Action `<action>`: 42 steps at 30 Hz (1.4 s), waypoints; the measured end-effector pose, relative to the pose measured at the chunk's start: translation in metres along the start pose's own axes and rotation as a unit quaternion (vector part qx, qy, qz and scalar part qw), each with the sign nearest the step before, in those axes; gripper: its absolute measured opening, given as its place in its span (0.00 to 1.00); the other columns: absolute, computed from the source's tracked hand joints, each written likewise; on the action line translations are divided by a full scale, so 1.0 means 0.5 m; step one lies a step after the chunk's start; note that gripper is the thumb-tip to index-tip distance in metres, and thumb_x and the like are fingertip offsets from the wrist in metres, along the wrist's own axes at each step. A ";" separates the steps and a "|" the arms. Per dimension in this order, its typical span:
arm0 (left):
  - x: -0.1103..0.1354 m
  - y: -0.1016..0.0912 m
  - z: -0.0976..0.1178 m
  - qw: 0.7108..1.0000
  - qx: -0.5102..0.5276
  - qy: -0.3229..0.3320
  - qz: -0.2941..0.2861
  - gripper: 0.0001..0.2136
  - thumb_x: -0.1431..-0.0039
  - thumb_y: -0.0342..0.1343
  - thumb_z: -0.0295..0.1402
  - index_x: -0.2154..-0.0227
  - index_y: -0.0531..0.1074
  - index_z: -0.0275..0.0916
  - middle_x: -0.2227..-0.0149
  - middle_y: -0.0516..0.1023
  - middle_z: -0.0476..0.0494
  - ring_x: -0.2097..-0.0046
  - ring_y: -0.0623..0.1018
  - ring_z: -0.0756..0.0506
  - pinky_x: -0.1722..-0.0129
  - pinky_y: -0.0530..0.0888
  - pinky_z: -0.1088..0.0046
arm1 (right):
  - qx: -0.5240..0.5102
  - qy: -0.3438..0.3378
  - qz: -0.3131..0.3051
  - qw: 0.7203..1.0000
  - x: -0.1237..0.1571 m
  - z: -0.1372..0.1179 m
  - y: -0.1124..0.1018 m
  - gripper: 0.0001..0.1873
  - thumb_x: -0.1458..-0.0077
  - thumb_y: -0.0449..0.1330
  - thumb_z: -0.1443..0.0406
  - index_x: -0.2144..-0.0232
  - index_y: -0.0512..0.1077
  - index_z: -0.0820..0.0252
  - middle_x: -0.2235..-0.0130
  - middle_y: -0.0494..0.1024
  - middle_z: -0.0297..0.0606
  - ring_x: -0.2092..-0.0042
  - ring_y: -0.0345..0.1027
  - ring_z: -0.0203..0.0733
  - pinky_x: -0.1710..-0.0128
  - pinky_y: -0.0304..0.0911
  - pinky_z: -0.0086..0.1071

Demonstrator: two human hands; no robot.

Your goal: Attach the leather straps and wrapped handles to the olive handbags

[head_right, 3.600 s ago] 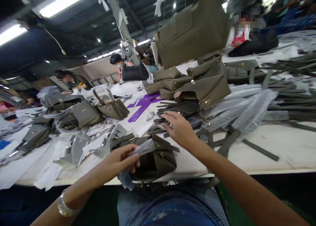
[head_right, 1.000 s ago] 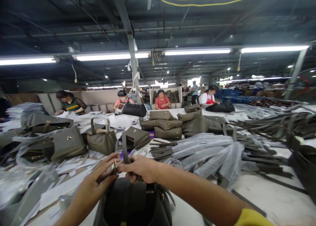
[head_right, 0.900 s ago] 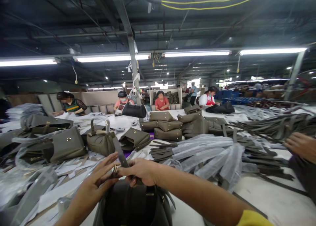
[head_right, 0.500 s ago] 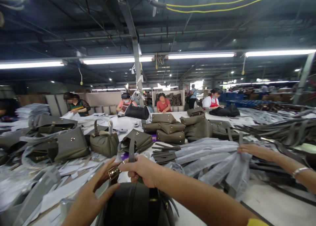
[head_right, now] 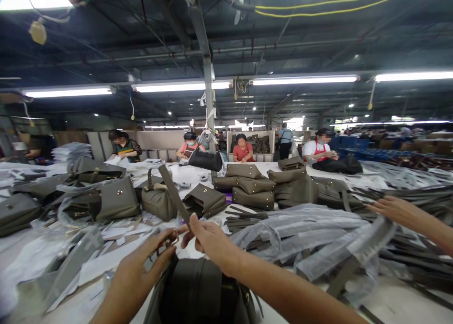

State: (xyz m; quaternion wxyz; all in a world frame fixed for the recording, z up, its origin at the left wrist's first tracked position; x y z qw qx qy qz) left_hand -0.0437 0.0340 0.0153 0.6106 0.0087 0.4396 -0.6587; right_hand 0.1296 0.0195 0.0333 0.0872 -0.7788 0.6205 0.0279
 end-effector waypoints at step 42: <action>0.025 0.006 -0.091 0.743 0.644 -0.144 0.111 0.15 0.45 0.66 0.34 0.54 0.76 0.38 0.56 0.80 0.45 0.60 0.79 0.52 0.56 0.74 0.80 | 0.010 0.125 0.076 0.989 0.062 0.064 -0.076 0.21 0.53 0.71 0.53 0.60 0.80 0.60 0.71 0.74 0.33 0.74 0.58 0.30 0.76 0.50 0.26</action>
Point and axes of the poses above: each hand's wrist, its own x-axis away from the middle knuckle, its own y-axis out of the palm, z = x × y, the point moved 6 cm from there along -x, towards the middle knuckle
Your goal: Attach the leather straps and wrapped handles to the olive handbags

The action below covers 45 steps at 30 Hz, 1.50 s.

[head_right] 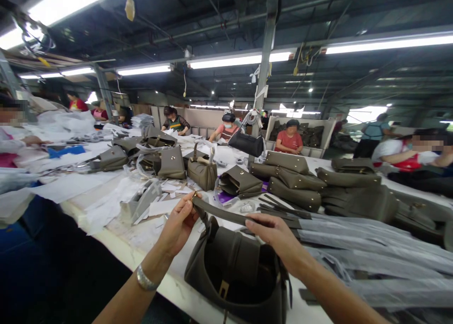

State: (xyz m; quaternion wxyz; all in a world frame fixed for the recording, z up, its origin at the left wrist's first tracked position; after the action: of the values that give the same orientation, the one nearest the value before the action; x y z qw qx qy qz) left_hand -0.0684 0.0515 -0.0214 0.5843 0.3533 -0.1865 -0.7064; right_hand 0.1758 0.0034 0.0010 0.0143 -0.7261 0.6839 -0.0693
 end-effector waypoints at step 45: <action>0.024 0.126 -0.055 0.978 -0.180 -0.035 -0.095 0.15 0.48 0.67 0.36 0.57 0.81 0.42 0.56 0.81 0.44 0.52 0.76 0.41 0.49 0.69 0.67 | 0.492 -0.293 0.007 0.820 -0.006 -0.078 0.046 0.22 0.40 0.46 0.72 0.49 0.73 0.62 0.56 0.79 0.50 0.54 0.74 0.51 0.52 0.68 0.44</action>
State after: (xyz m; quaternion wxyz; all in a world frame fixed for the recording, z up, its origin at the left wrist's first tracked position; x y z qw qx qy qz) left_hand -0.0057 0.0283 -0.0006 0.5617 0.2336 -0.0422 -0.7926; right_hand 0.1482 0.0081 0.0366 0.5698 -0.6040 0.5274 -0.1800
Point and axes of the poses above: each hand's wrist, its own x-axis away from the middle knuckle, its own y-axis out of the palm, z = x × y, the point moved 6 cm from there along -x, towards the middle knuckle
